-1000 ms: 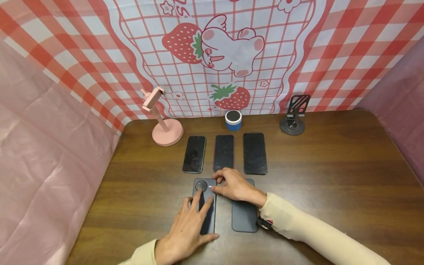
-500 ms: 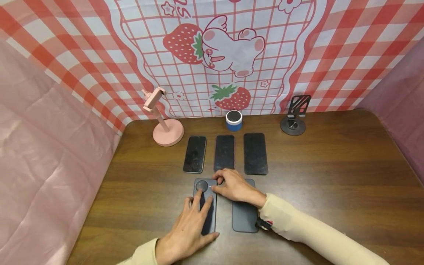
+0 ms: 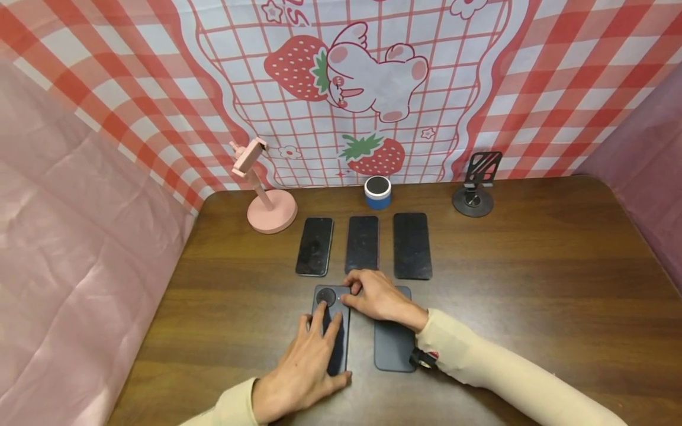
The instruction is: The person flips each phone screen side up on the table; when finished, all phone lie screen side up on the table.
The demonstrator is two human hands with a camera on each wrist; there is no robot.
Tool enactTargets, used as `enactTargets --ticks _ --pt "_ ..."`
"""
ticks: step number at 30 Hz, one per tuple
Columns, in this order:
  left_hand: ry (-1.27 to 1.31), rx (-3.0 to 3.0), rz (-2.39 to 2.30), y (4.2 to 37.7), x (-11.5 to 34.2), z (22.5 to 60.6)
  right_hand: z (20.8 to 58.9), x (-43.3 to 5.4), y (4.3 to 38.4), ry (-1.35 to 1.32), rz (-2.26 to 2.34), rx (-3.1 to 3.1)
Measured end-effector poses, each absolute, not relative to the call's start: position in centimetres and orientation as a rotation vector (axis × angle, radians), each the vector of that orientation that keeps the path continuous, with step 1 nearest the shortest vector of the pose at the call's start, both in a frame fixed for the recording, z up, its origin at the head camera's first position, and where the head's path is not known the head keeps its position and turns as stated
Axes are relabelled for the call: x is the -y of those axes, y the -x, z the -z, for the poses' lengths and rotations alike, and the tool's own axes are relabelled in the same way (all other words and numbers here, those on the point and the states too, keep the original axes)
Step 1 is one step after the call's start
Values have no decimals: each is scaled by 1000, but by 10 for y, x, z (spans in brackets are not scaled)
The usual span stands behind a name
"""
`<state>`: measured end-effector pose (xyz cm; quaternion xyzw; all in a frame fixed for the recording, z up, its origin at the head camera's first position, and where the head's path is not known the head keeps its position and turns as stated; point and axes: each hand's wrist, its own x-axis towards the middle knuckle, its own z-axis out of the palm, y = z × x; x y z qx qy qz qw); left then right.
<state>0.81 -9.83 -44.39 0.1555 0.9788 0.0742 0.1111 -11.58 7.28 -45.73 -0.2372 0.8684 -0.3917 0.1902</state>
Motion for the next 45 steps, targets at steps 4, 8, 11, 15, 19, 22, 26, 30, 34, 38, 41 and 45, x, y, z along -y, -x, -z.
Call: enactTargets --ticks 4,8,11,15,19,22,26,30,34,38,41,45 --pt "-438 -2876 -296 -8 100 444 458 -73 116 678 1136 -2406" --pt "-420 -2868 -412 -8 103 445 460 -74 116 632 1250 -2276" --pt "-414 -2853 -504 -9 107 446 461 -73 116 552 1354 -2163" --pt "-394 -2817 -612 -10 112 446 462 -72 115 474 1462 -2060" --pt "-370 -2784 -677 -11 115 444 462 -71 114 426 1549 -1999" --pt "-355 -2758 -716 -12 117 443 462 -71 113 425 1592 -1969" --pt "-340 -2733 -767 -12 120 441 461 -72 112 435 1622 -1933" --pt "-325 -2730 -818 -13 122 439 461 -72 110 457 1650 -1895" --pt "-305 -2726 -863 -13 123 438 459 -71 107 463 1667 -1843" --pt "-286 -2735 -904 -13 125 437 459 -69 103 459 1670 -1816" --pt "-277 -2750 -944 -12 125 437 462 -68 102 461 1663 -1809" --pt "-255 -2751 -1010 -11 125 437 466 -67 101 463 1634 -1815"
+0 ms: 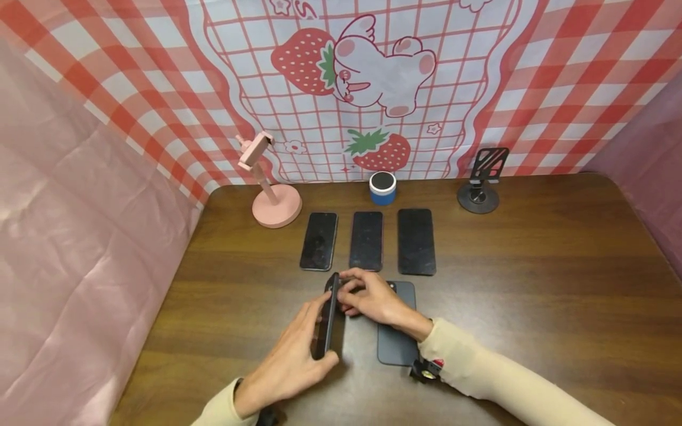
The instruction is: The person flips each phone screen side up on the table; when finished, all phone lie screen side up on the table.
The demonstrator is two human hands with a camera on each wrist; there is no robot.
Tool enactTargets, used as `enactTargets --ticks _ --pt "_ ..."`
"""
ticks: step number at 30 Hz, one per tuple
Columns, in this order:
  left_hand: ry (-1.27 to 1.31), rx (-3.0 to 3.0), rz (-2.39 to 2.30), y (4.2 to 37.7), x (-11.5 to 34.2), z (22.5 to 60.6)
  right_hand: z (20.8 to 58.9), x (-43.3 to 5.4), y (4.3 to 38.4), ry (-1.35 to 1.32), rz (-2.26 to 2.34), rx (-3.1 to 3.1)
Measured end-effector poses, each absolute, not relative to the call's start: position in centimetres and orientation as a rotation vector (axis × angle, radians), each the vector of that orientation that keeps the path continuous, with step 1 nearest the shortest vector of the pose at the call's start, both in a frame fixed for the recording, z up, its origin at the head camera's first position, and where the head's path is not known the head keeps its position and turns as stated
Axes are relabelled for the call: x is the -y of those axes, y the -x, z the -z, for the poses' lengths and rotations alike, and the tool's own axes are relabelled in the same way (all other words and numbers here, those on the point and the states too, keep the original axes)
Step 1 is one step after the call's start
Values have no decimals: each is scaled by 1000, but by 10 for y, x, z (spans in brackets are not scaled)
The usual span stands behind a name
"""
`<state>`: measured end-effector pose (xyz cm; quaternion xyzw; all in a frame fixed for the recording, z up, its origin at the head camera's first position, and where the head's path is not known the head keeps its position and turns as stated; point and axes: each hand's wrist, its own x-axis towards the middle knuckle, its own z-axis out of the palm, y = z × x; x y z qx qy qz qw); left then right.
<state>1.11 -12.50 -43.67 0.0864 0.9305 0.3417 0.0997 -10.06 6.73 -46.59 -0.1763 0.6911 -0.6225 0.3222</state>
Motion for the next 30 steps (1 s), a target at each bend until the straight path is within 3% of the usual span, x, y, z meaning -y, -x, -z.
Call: enactTargets --ticks 17,30 --pt "-171 -2532 -1553 -2 139 447 470 -68 96 475 1551 -1993" --pt "-101 -2469 -1600 1 150 449 470 -68 95 495 1360 -2261"
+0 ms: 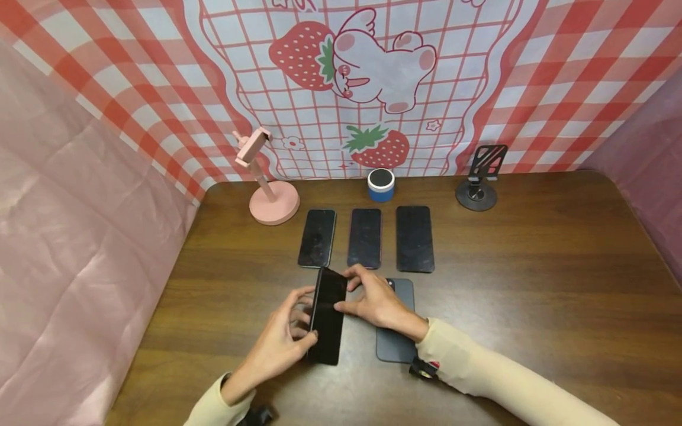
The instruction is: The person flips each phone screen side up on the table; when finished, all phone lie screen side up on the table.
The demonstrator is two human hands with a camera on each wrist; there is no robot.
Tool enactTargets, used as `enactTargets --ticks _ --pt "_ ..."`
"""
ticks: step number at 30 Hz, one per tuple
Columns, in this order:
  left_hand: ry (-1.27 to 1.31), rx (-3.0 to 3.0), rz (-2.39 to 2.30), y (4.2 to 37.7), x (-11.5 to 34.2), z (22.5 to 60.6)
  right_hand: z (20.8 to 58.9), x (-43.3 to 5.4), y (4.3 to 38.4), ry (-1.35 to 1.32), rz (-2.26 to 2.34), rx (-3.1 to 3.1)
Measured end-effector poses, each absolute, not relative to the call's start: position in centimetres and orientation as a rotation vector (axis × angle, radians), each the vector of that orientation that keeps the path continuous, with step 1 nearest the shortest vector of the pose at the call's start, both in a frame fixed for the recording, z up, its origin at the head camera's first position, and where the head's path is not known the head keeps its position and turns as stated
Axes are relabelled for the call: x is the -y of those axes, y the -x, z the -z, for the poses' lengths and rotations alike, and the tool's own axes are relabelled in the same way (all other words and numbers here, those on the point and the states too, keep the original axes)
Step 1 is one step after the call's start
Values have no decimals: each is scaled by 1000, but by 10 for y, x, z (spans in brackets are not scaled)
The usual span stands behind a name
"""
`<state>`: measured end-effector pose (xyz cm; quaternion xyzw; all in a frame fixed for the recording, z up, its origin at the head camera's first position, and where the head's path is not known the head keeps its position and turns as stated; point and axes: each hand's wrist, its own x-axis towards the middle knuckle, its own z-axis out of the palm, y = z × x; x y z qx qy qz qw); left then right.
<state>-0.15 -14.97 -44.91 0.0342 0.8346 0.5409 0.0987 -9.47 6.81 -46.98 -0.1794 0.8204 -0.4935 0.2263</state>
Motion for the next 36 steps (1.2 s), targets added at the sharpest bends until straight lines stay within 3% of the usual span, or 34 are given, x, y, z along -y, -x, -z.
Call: enactTargets --ticks 36 --pt "-137 -2667 -1272 16 163 465 470 -65 97 504 1311 -2375"
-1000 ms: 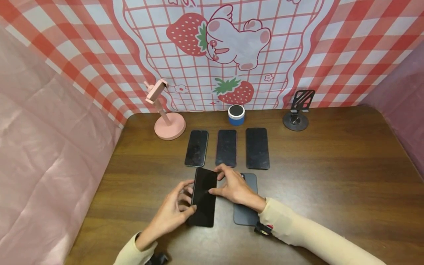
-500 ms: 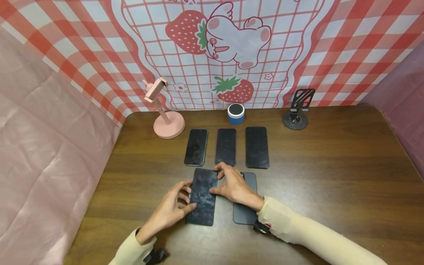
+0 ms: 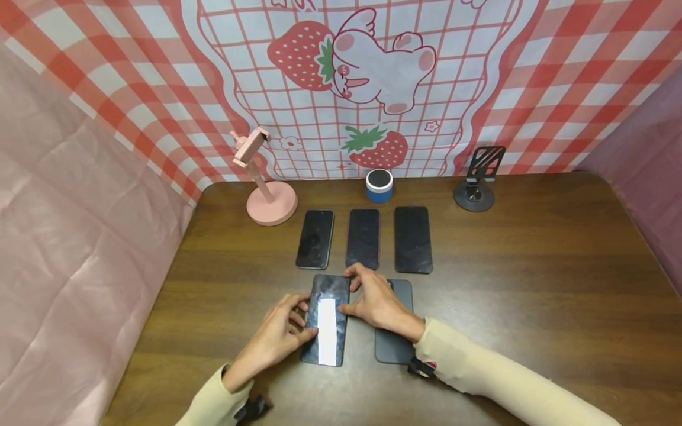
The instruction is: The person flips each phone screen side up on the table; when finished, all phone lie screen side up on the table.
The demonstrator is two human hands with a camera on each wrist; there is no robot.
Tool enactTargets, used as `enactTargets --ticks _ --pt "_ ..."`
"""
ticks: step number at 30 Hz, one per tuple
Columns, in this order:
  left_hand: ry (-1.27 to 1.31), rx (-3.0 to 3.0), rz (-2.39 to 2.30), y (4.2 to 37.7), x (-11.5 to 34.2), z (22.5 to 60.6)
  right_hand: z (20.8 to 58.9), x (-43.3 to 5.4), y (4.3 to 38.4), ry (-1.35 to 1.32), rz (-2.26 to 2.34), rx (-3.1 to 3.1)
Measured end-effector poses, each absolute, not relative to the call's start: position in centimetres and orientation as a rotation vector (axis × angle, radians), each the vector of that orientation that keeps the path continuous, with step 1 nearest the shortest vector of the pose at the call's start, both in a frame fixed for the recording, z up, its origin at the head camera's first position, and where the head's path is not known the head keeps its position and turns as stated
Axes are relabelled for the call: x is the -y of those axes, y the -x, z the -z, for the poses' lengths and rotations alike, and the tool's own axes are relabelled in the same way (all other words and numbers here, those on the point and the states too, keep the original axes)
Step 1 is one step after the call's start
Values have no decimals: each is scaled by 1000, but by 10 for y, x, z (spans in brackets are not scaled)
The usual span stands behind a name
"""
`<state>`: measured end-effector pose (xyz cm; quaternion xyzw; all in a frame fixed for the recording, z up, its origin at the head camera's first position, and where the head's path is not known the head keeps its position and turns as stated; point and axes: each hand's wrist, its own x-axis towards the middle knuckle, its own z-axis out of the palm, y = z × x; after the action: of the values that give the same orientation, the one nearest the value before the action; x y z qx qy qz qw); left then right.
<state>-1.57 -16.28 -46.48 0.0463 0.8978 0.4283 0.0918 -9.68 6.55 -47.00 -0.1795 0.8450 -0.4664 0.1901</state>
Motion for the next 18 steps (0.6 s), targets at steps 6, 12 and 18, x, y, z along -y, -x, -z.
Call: enactTargets --ticks 6,12,18 --pt "-147 -2693 -1220 18 160 461 468 -69 96 495 1346 -2343" --pt "-159 -2745 -1159 19 158 459 465 -76 94 484 1376 -2281" --pt "-167 -2844 -1124 19 153 454 456 -85 90 473 1449 -2230"
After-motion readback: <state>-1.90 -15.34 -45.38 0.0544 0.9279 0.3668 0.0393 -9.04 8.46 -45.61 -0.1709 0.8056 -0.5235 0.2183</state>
